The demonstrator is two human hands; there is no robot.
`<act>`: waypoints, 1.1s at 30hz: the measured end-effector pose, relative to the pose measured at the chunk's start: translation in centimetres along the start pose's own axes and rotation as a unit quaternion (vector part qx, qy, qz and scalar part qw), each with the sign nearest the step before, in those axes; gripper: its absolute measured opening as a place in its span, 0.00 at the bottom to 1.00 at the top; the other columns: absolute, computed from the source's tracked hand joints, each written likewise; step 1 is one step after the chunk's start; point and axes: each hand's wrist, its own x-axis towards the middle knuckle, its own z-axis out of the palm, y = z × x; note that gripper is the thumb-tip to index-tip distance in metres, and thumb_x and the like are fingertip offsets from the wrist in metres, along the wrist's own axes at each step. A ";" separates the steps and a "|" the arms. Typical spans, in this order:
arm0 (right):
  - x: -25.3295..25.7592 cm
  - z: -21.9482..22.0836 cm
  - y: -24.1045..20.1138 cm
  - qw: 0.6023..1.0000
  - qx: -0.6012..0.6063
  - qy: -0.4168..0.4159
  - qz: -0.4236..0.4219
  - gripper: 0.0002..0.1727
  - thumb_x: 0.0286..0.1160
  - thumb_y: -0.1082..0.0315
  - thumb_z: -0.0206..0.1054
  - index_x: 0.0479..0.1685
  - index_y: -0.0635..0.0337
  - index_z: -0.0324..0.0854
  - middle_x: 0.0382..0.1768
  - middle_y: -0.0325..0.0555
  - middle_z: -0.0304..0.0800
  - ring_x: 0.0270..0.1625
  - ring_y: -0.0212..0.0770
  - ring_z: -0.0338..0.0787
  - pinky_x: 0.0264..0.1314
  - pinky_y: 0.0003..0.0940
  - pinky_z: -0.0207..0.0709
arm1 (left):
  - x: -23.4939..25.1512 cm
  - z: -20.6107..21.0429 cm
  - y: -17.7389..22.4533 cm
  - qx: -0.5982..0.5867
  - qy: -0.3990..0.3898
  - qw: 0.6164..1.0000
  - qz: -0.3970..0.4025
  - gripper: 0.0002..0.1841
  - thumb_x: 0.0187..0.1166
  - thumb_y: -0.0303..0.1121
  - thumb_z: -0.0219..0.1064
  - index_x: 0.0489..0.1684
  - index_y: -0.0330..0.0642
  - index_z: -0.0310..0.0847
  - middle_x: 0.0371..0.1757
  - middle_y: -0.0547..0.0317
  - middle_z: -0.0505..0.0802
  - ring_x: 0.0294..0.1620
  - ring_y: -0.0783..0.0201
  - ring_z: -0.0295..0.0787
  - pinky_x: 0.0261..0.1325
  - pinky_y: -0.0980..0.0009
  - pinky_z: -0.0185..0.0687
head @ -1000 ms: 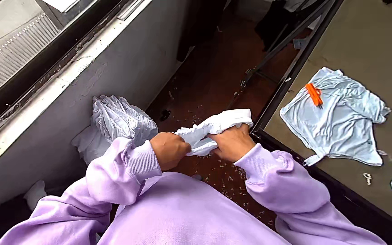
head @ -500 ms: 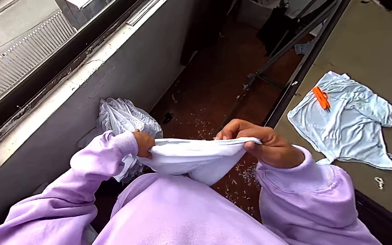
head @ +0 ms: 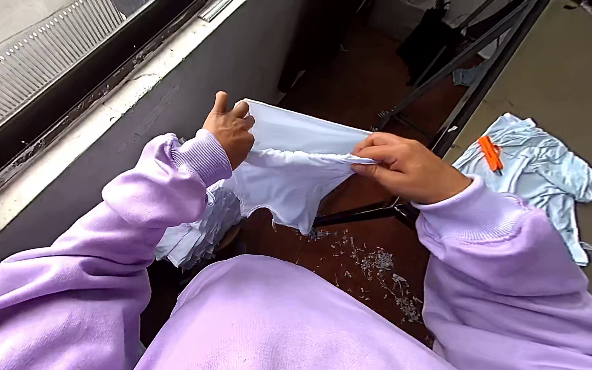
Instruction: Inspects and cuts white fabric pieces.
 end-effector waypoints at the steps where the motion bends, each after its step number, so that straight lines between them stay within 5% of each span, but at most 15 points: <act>1: 0.2 -0.5 0.4 1.000 0.011 0.022 0.006 0.17 0.78 0.59 0.61 0.31 0.61 0.88 0.30 0.40 0.84 0.35 0.30 0.82 0.40 0.32 0.75 | 0.6 0.0 -0.1 0.012 0.002 1.000 -0.008 0.07 0.74 0.21 0.67 0.37 0.35 0.93 0.82 0.48 0.81 0.86 0.39 0.65 0.77 0.30 0.49; 2: 0.2 -1.0 0.5 0.999 0.025 0.039 0.025 0.17 0.76 0.55 0.63 0.28 0.58 0.85 0.23 0.33 0.81 0.27 0.22 0.77 0.31 0.25 0.70 | 1.2 0.0 -0.4 0.008 0.015 1.000 -0.012 0.08 0.74 0.20 0.66 0.39 0.34 0.93 0.82 0.46 0.80 0.86 0.38 0.65 0.77 0.30 0.49; 4: 0.2 -2.0 0.3 0.996 0.035 0.053 0.058 0.17 0.75 0.52 0.65 0.39 0.57 0.88 0.25 0.33 0.85 0.27 0.19 0.79 0.31 0.22 0.74 | 2.1 -0.2 -1.7 -0.040 0.048 0.998 -0.016 0.09 0.77 0.22 0.66 0.50 0.35 0.91 0.69 0.39 0.88 0.76 0.35 0.76 0.71 0.28 0.59; 5: 0.2 -2.6 0.2 0.997 0.013 0.057 0.053 0.18 0.78 0.52 0.64 0.45 0.57 0.91 0.32 0.37 0.91 0.34 0.22 0.86 0.41 0.26 0.81 | 2.5 -0.8 -2.2 -0.064 0.045 0.997 -0.025 0.14 0.80 0.24 0.66 0.61 0.39 0.86 0.64 0.37 0.90 0.71 0.33 0.82 0.65 0.28 0.68; 7: 0.7 -3.2 0.2 0.996 -0.053 0.070 0.008 0.20 0.82 0.56 0.60 0.43 0.62 0.92 0.37 0.51 0.95 0.45 0.43 0.93 0.59 0.51 0.78 | 2.9 -2.1 -2.9 -0.115 0.049 0.991 -0.038 0.23 0.79 0.25 0.67 0.74 0.41 0.77 0.58 0.32 0.90 0.63 0.28 0.86 0.58 0.28 0.77; 9: 1.1 -3.9 0.6 0.994 -0.080 0.063 -0.048 0.21 0.83 0.58 0.58 0.38 0.64 0.92 0.36 0.53 0.95 0.51 0.52 0.94 0.73 0.61 0.73 | 3.1 -2.9 -3.5 -0.178 0.068 0.981 -0.026 0.33 0.74 0.26 0.72 0.82 0.39 0.68 0.64 0.29 0.87 0.65 0.27 0.85 0.64 0.28 0.75; 11: 1.1 -4.5 0.9 0.992 -0.056 0.048 -0.100 0.20 0.82 0.58 0.58 0.35 0.62 0.91 0.38 0.48 0.92 0.52 0.43 0.89 0.73 0.48 0.74 | 2.6 -2.9 -4.0 -0.238 0.087 0.967 -0.009 0.39 0.74 0.30 0.75 0.87 0.35 0.61 0.73 0.31 0.84 0.70 0.30 0.83 0.72 0.32 0.72; 13: 0.7 -4.8 0.4 0.992 0.005 0.030 -0.124 0.17 0.80 0.58 0.60 0.31 0.59 0.90 0.45 0.43 0.90 0.61 0.36 0.85 0.72 0.34 0.74 | 1.6 -1.8 -4.5 -0.257 0.114 0.959 -0.020 0.37 0.73 0.29 0.74 0.83 0.32 0.63 0.71 0.31 0.84 0.66 0.30 0.85 0.70 0.31 0.74; 16: 0.0 -3.2 -1.9 0.984 0.084 0.006 -0.159 0.15 0.79 0.59 0.62 0.25 0.53 0.87 0.40 0.35 0.91 0.63 0.35 0.85 0.76 0.34 0.74 | -1.5 2.2 -4.2 -0.238 0.169 0.956 -0.035 0.26 0.75 0.23 0.69 0.74 0.33 0.75 0.56 0.33 0.93 0.58 0.28 0.89 0.61 0.28 0.78; 18: -0.2 -1.3 -3.5 0.977 0.089 -0.019 -0.191 0.15 0.79 0.58 0.63 0.26 0.51 0.89 0.39 0.33 0.90 0.62 0.36 0.84 0.74 0.33 0.73 | -4.5 5.6 -4.0 -0.249 0.198 0.948 -0.015 0.15 0.74 0.21 0.68 0.58 0.34 0.87 0.44 0.36 0.94 0.51 0.31 0.91 0.55 0.31 0.81; 21: 0.4 2.3 -6.5 0.963 0.120 -0.053 -0.235 0.15 0.79 0.54 0.65 0.27 0.48 0.91 0.42 0.34 0.87 0.57 0.33 0.82 0.61 0.26 0.75 | -10.8 8.8 -4.7 -0.314 0.200 0.927 0.031 0.08 0.67 0.27 0.67 0.36 0.39 0.93 0.33 0.50 0.94 0.38 0.49 0.92 0.43 0.44 0.84; 26: 3.9 8.0 -13.8 0.918 0.248 -0.092 -0.294 0.11 0.76 0.61 0.71 0.30 0.54 0.93 0.37 0.39 0.86 0.46 0.32 0.84 0.47 0.25 0.78 | -22.9 8.0 -9.7 -0.347 0.180 0.920 -0.031 0.12 0.70 0.39 0.64 0.40 0.46 0.92 0.37 0.71 0.93 0.38 0.82 0.88 0.44 0.78 0.86; 28: 5.7 9.8 -16.5 0.896 0.292 -0.110 -0.314 0.10 0.78 0.64 0.70 0.33 0.57 0.93 0.37 0.42 0.87 0.44 0.35 0.85 0.45 0.27 0.78 | -27.5 6.0 -11.5 -0.344 0.157 0.919 -0.111 0.12 0.70 0.33 0.62 0.40 0.37 0.90 0.35 0.65 0.93 0.36 0.84 0.86 0.43 0.82 0.82; 31: 8.5 12.8 -19.4 0.871 0.344 -0.120 -0.329 0.09 0.78 0.70 0.68 0.37 0.62 0.93 0.34 0.47 0.86 0.41 0.40 0.87 0.41 0.30 0.78 | -30.3 2.5 -12.1 -0.327 0.119 0.890 -0.293 0.11 0.73 0.14 0.56 0.45 0.11 0.80 0.41 0.32 0.91 0.43 0.67 0.87 0.53 0.70 0.82; 33: 10.5 15.5 -19.6 0.877 0.344 -0.116 -0.315 0.08 0.77 0.71 0.69 0.38 0.65 0.93 0.31 0.49 0.88 0.37 0.41 0.89 0.38 0.35 0.80 | -29.0 3.5 -14.0 -0.285 0.135 0.889 -0.332 0.11 0.72 0.15 0.56 0.46 0.14 0.80 0.42 0.35 0.90 0.44 0.65 0.87 0.56 0.67 0.82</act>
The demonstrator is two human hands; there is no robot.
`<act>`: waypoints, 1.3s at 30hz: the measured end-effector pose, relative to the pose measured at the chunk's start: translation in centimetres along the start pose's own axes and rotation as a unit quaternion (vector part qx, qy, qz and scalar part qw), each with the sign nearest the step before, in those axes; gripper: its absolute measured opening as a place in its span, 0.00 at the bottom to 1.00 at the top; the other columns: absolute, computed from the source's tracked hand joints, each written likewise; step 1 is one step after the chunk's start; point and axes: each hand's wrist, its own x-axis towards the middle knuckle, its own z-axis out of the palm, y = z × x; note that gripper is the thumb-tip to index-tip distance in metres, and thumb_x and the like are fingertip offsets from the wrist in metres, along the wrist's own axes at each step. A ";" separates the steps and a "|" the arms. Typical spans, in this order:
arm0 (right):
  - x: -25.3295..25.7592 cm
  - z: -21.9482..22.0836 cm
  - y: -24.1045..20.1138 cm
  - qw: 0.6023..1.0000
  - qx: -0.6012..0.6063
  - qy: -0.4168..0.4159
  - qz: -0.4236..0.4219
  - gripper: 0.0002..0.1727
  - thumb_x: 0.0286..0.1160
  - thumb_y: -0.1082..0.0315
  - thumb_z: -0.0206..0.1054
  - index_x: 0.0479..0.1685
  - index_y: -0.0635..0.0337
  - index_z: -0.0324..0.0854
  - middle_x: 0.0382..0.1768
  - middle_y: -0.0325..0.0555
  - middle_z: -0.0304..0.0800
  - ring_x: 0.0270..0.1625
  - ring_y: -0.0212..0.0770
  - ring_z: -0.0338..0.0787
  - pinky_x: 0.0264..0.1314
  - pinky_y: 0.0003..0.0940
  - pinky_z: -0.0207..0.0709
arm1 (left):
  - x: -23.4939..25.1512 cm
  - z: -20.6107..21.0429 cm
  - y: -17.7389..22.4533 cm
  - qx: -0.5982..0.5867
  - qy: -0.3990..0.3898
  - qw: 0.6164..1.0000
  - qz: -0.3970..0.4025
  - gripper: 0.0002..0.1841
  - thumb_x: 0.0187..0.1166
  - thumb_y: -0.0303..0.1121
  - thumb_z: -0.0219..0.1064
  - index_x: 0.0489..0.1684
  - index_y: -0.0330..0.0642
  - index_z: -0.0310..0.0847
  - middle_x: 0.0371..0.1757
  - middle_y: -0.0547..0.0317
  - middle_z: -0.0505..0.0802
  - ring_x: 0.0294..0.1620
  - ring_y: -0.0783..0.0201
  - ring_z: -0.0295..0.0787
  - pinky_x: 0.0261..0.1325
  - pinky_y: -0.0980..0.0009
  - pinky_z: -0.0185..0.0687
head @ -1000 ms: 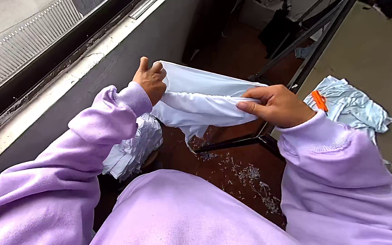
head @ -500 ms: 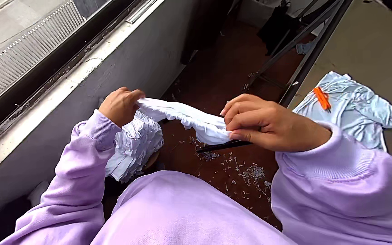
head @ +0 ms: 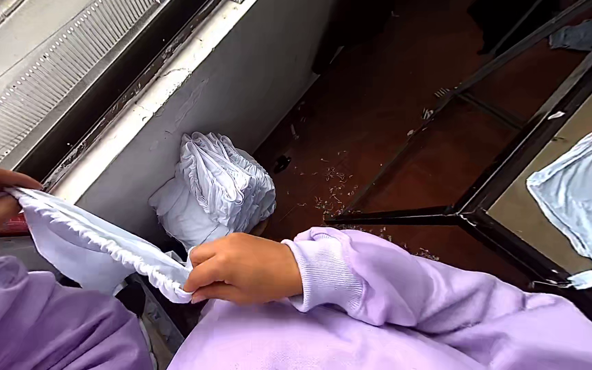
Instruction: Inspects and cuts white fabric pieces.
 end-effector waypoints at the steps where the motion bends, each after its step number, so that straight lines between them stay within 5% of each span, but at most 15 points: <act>1: 0.5 0.3 1.7 1.000 -0.006 -0.003 0.023 0.08 0.77 0.72 0.69 0.39 0.67 0.93 0.31 0.51 0.89 0.37 0.44 0.91 0.39 0.39 0.82 | 2.1 0.6 -0.2 0.031 -0.011 0.999 -0.006 0.11 0.73 0.14 0.58 0.46 0.17 0.82 0.41 0.30 0.90 0.44 0.51 0.88 0.55 0.51 0.81; 2: 0.7 0.5 3.5 0.998 -0.016 -0.010 0.060 0.08 0.77 0.72 0.69 0.40 0.68 0.92 0.33 0.53 0.90 0.39 0.47 0.92 0.42 0.44 0.83 | 4.7 1.4 0.4 0.066 -0.042 0.996 -0.031 0.09 0.76 0.15 0.63 0.48 0.23 0.87 0.42 0.26 0.91 0.48 0.32 0.89 0.55 0.31 0.76; 4: 0.7 0.3 7.3 0.984 -0.044 -0.036 0.170 0.11 0.81 0.71 0.66 0.46 0.70 0.91 0.41 0.59 0.93 0.48 0.54 0.93 0.54 0.54 0.83 | 10.2 4.9 0.7 0.113 -0.091 0.987 -0.067 0.08 0.76 0.19 0.69 0.48 0.31 0.90 0.46 0.25 0.92 0.55 0.20 0.85 0.57 0.18 0.67; 8: -1.4 -1.9 14.3 0.905 -0.124 -0.057 0.403 0.17 0.88 0.68 0.59 0.65 0.69 0.83 0.57 0.66 0.90 0.64 0.65 0.89 0.68 0.66 0.75 | 19.5 14.3 1.2 0.094 -0.063 0.993 -0.016 0.15 0.74 0.19 0.66 0.58 0.30 0.86 0.60 0.27 0.90 0.69 0.24 0.82 0.71 0.25 0.69; 10: -4.3 -3.9 16.7 0.849 -0.140 -0.029 0.508 0.26 0.87 0.67 0.60 0.83 0.63 0.69 0.68 0.69 0.84 0.71 0.69 0.83 0.73 0.70 0.70 | 22.2 18.5 1.9 0.055 -0.041 0.998 0.000 0.22 0.76 0.18 0.64 0.71 0.33 0.80 0.71 0.33 0.86 0.79 0.32 0.77 0.81 0.33 0.65; 12: -8.6 -5.8 17.1 0.807 -0.138 0.016 0.573 0.35 0.86 0.66 0.63 0.92 0.59 0.57 0.74 0.70 0.78 0.75 0.71 0.80 0.76 0.71 0.68 | 23.1 21.9 3.1 0.024 -0.058 0.998 0.004 0.27 0.77 0.20 0.64 0.79 0.36 0.75 0.77 0.35 0.82 0.83 0.34 0.72 0.84 0.36 0.63; 16: -19.7 -6.8 12.3 0.774 -0.059 0.113 0.620 0.24 0.89 0.67 0.60 0.81 0.65 0.71 0.66 0.65 0.86 0.69 0.62 0.86 0.75 0.61 0.73 | 21.6 28.6 5.4 -0.010 -0.169 0.986 0.014 0.24 0.85 0.33 0.64 0.78 0.32 0.74 0.66 0.29 0.88 0.72 0.29 0.81 0.76 0.30 0.69; 20: -32.4 -1.8 6.4 0.692 0.034 0.260 0.672 0.18 0.89 0.71 0.59 0.71 0.72 0.77 0.61 0.67 0.88 0.61 0.59 0.89 0.71 0.55 0.77 | 19.3 33.1 8.0 0.021 -0.265 0.964 0.017 0.28 0.86 0.37 0.67 0.82 0.31 0.71 0.76 0.23 0.80 0.79 0.24 0.73 0.79 0.26 0.62; 26: -42.5 6.1 -1.4 0.446 0.133 0.583 0.666 0.19 0.87 0.76 0.57 0.73 0.75 0.72 0.61 0.71 0.83 0.57 0.56 0.88 0.63 0.49 0.80 | 18.1 33.9 27.6 -0.101 -0.210 0.945 0.228 0.25 0.87 0.33 0.65 0.78 0.26 0.71 0.65 0.25 0.87 0.70 0.27 0.83 0.72 0.28 0.71; 31: -47.7 4.9 -3.9 0.322 0.098 0.746 0.575 0.20 0.86 0.76 0.59 0.74 0.75 0.71 0.63 0.70 0.83 0.57 0.54 0.89 0.61 0.47 0.82 | 14.9 38.5 44.7 -0.122 -0.269 0.868 0.399 0.25 0.83 0.31 0.68 0.76 0.26 0.74 0.59 0.30 0.91 0.61 0.34 0.90 0.69 0.33 0.78; 34: -51.6 2.4 -5.5 0.289 0.034 0.782 0.551 0.19 0.87 0.74 0.59 0.71 0.76 0.73 0.64 0.70 0.83 0.58 0.55 0.88 0.62 0.48 0.81 | 12.6 41.3 53.2 -0.130 -0.279 0.829 0.468 0.22 0.82 0.30 0.67 0.71 0.26 0.78 0.57 0.32 0.92 0.61 0.35 0.90 0.69 0.36 0.79; 39: -57.4 -3.2 -6.9 0.336 -0.196 0.722 0.572 0.13 0.82 0.73 0.64 0.55 0.75 0.86 0.58 0.71 0.88 0.63 0.64 0.87 0.70 0.60 0.76 | 9.8 45.2 64.1 -0.107 -0.291 0.790 0.528 0.21 0.83 0.31 0.67 0.69 0.27 0.80 0.61 0.34 0.91 0.66 0.37 0.88 0.72 0.39 0.78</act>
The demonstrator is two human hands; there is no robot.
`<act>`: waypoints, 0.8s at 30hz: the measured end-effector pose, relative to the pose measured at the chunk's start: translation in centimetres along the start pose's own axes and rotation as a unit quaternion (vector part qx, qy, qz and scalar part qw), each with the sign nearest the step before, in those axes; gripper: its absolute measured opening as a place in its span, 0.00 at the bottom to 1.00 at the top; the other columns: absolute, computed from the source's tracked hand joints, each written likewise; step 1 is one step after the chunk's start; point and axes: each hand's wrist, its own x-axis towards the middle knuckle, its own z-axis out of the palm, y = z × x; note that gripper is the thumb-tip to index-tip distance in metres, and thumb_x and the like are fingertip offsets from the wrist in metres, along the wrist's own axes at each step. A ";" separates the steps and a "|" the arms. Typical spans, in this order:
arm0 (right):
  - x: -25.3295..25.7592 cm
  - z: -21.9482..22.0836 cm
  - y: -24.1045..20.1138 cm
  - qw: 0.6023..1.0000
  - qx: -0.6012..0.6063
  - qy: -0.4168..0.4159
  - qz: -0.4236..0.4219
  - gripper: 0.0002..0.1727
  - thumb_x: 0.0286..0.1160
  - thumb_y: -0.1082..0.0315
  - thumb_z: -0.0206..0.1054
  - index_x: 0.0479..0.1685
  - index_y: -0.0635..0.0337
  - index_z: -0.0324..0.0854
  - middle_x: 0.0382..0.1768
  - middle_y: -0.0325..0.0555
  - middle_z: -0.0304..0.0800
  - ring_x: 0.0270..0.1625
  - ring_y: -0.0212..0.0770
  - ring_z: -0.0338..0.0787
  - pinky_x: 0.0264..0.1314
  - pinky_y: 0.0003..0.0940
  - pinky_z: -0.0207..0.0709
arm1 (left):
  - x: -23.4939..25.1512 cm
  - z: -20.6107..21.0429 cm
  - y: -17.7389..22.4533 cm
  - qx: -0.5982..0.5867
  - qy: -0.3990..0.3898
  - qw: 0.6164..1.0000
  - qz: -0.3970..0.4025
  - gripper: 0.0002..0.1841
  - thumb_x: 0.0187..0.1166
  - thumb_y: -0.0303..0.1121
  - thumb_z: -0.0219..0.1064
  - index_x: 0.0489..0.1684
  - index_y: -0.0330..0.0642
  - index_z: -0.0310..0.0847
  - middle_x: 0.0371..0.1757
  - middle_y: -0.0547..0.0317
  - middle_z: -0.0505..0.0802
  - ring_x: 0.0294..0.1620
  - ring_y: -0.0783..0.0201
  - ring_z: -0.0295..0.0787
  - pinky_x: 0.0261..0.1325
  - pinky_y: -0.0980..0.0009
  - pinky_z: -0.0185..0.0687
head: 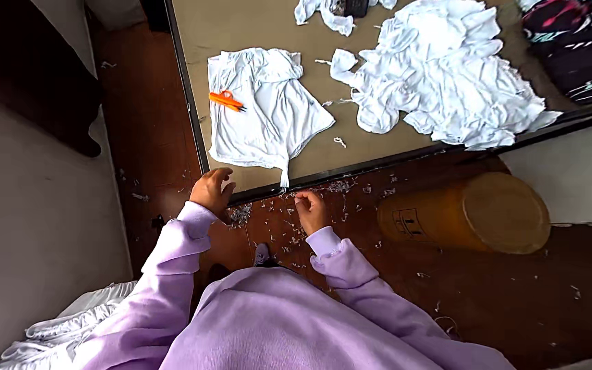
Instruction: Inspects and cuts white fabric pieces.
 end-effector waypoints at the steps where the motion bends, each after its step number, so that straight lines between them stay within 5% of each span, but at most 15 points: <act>1: 1.3 0.1 -0.2 0.999 -0.021 -0.005 -0.042 0.12 0.79 0.74 0.65 0.51 0.70 0.90 0.64 0.70 0.86 0.69 0.67 0.84 0.74 0.63 0.72 | 1.6 0.4 0.6 0.005 0.002 1.000 0.009 0.20 0.82 0.31 0.67 0.68 0.26 0.81 0.62 0.33 0.91 0.67 0.37 0.88 0.73 0.40 0.77; 5: 4.4 1.1 -2.2 0.985 -0.133 -0.098 -0.053 0.16 0.81 0.71 0.64 0.63 0.56 0.91 0.77 0.67 0.76 0.81 0.75 0.68 0.79 0.71 0.63 | 6.7 0.1 1.4 0.036 -0.010 0.999 0.013 0.19 0.84 0.28 0.65 0.69 0.26 0.81 0.66 0.32 0.89 0.71 0.37 0.84 0.78 0.43 0.75; 8: 5.4 1.3 -3.4 0.989 -0.109 -0.091 -0.037 0.17 0.83 0.73 0.62 0.66 0.64 0.88 0.71 0.65 0.84 0.79 0.72 0.73 0.74 0.71 0.66 | 10.8 -1.6 0.5 0.087 -0.029 0.996 0.001 0.18 0.84 0.26 0.62 0.70 0.28 0.81 0.71 0.32 0.86 0.76 0.34 0.79 0.80 0.41 0.70; 11: 5.3 1.4 -3.5 0.998 0.035 -0.043 0.028 0.15 0.79 0.77 0.65 0.61 0.70 0.88 0.65 0.69 0.87 0.66 0.63 0.88 0.71 0.58 0.78 | 15.2 -2.3 -1.6 0.155 -0.060 0.985 -0.038 0.21 0.86 0.27 0.60 0.76 0.31 0.78 0.74 0.31 0.83 0.78 0.30 0.75 0.76 0.34 0.70; 14: 4.9 1.0 -4.1 0.987 0.120 -0.055 0.095 0.17 0.76 0.80 0.68 0.63 0.72 0.86 0.61 0.68 0.88 0.56 0.57 0.92 0.65 0.51 0.84 | 19.6 -2.5 -2.5 0.214 -0.118 0.963 -0.117 0.30 0.93 0.49 0.51 0.92 0.48 0.61 0.73 0.26 0.83 0.72 0.26 0.81 0.69 0.28 0.73; 16: 4.4 0.7 -4.9 0.976 0.152 -0.074 0.139 0.15 0.77 0.81 0.68 0.61 0.72 0.87 0.52 0.63 0.93 0.48 0.49 0.95 0.59 0.44 0.86 | 21.7 -2.3 -3.2 0.230 -0.130 0.957 -0.119 0.31 0.92 0.51 0.52 0.94 0.56 0.57 0.78 0.24 0.77 0.77 0.23 0.73 0.68 0.25 0.69; 20: 3.4 0.3 -5.8 0.949 0.259 -0.063 0.171 0.12 0.75 0.84 0.67 0.54 0.73 0.88 0.48 0.55 0.95 0.42 0.35 0.94 0.52 0.31 0.88 | 24.1 -3.1 -4.6 0.269 -0.143 0.952 -0.009 0.31 0.79 0.29 0.70 0.86 0.45 0.71 0.90 0.35 0.63 0.90 0.26 0.53 0.74 0.21 0.57; 24: 2.6 0.0 -6.7 0.940 0.311 -0.043 0.137 0.14 0.69 0.88 0.66 0.52 0.73 0.87 0.46 0.49 0.96 0.42 0.31 0.95 0.52 0.27 0.89 | 25.1 -3.6 -6.2 0.268 -0.152 0.947 0.089 0.20 0.83 0.26 0.66 0.72 0.33 0.80 0.82 0.37 0.78 0.85 0.31 0.67 0.72 0.23 0.60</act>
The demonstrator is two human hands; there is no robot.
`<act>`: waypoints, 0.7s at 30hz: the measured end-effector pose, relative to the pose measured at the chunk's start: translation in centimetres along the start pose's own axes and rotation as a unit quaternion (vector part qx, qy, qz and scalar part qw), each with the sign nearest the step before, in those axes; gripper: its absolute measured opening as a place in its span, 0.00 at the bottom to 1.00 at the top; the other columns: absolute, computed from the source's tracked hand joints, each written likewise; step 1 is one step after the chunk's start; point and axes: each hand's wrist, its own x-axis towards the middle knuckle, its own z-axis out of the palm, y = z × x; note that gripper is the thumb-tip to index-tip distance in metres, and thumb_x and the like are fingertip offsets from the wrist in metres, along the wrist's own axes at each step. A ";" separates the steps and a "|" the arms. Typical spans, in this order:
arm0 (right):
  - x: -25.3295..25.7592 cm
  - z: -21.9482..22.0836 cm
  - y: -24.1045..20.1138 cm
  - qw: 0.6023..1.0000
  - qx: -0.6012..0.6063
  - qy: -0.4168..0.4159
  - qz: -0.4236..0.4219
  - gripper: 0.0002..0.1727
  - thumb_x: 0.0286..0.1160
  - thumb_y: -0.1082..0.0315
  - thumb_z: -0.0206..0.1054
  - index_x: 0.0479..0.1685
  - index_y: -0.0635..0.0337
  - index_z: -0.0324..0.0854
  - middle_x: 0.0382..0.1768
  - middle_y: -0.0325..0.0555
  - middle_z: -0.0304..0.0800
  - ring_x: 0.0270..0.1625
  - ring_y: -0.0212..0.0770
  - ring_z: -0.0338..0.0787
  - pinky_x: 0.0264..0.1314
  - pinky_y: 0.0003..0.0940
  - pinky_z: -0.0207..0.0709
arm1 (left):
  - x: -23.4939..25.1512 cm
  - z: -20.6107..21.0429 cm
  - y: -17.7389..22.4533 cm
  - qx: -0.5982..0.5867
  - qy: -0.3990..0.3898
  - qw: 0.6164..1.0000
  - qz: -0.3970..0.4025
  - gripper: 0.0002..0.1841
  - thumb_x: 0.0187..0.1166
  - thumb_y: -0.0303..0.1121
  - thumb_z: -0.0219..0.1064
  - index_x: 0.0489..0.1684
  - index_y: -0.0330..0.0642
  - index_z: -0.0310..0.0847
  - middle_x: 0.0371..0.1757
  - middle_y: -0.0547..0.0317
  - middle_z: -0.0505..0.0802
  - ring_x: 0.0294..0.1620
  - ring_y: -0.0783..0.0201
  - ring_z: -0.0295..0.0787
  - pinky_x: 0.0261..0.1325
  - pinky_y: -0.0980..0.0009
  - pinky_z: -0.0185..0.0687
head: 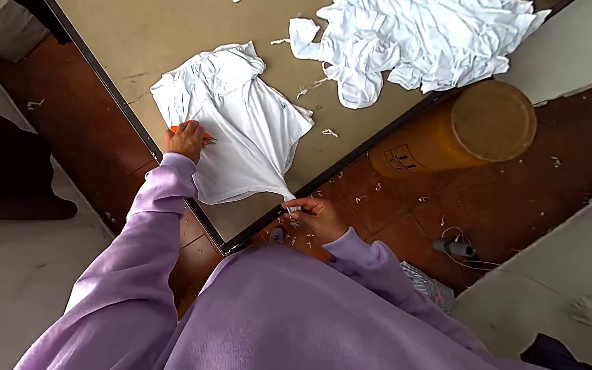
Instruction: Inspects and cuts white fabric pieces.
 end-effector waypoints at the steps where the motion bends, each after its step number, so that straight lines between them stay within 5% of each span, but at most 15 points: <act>1: -0.1 0.0 -0.2 1.000 0.003 -0.003 -0.009 0.15 0.69 0.87 0.66 0.53 0.73 0.87 0.46 0.48 0.96 0.42 0.31 0.95 0.52 0.28 0.89 | 0.0 -0.1 0.0 0.016 -0.004 1.000 0.007 0.19 0.85 0.28 0.64 0.72 0.32 0.80 0.78 0.34 0.81 0.79 0.28 0.72 0.71 0.23 0.60; 5: -0.3 0.0 -0.6 0.999 0.017 -0.023 -0.041 0.18 0.70 0.86 0.63 0.58 0.72 0.86 0.47 0.47 0.96 0.43 0.31 0.96 0.53 0.28 0.90 | -1.7 -0.4 1.4 0.036 -0.022 0.999 -0.028 0.23 0.86 0.28 0.61 0.79 0.28 0.72 0.72 0.21 0.80 0.69 0.20 0.77 0.70 0.21 0.60; 7: -0.4 0.0 -0.9 0.997 0.027 -0.032 -0.059 0.19 0.70 0.86 0.61 0.59 0.72 0.84 0.47 0.47 0.96 0.43 0.31 0.96 0.53 0.28 0.91 | -4.3 -1.1 3.1 -0.051 0.017 0.998 -0.019 0.23 0.84 0.27 0.63 0.77 0.26 0.73 0.72 0.20 0.79 0.68 0.21 0.79 0.69 0.23 0.64; 11: -0.6 -0.4 -1.4 0.997 0.013 -0.042 -0.069 0.20 0.69 0.87 0.63 0.61 0.73 0.84 0.46 0.48 0.96 0.42 0.31 0.96 0.51 0.27 0.91 | -11.5 -2.0 9.4 -0.288 -0.045 0.948 0.124 0.20 0.85 0.30 0.61 0.70 0.25 0.78 0.61 0.30 0.89 0.61 0.39 0.90 0.67 0.42 0.82; 14: -0.5 -0.5 -1.9 0.993 -0.015 -0.056 -0.104 0.21 0.68 0.85 0.65 0.63 0.71 0.84 0.50 0.47 0.96 0.40 0.27 0.94 0.48 0.24 0.90 | -14.3 -0.2 12.3 -0.323 -0.079 0.915 0.230 0.19 0.84 0.40 0.63 0.53 0.28 0.87 0.43 0.41 0.94 0.44 0.48 0.93 0.52 0.48 0.88; 21: -1.0 -1.0 -2.4 0.986 -0.021 -0.087 -0.141 0.22 0.67 0.86 0.66 0.64 0.70 0.85 0.51 0.46 0.96 0.37 0.25 0.93 0.45 0.22 0.89 | -15.0 0.8 13.7 -0.269 -0.042 0.936 0.224 0.22 0.88 0.44 0.59 0.49 0.30 0.88 0.37 0.42 0.94 0.38 0.46 0.94 0.43 0.45 0.89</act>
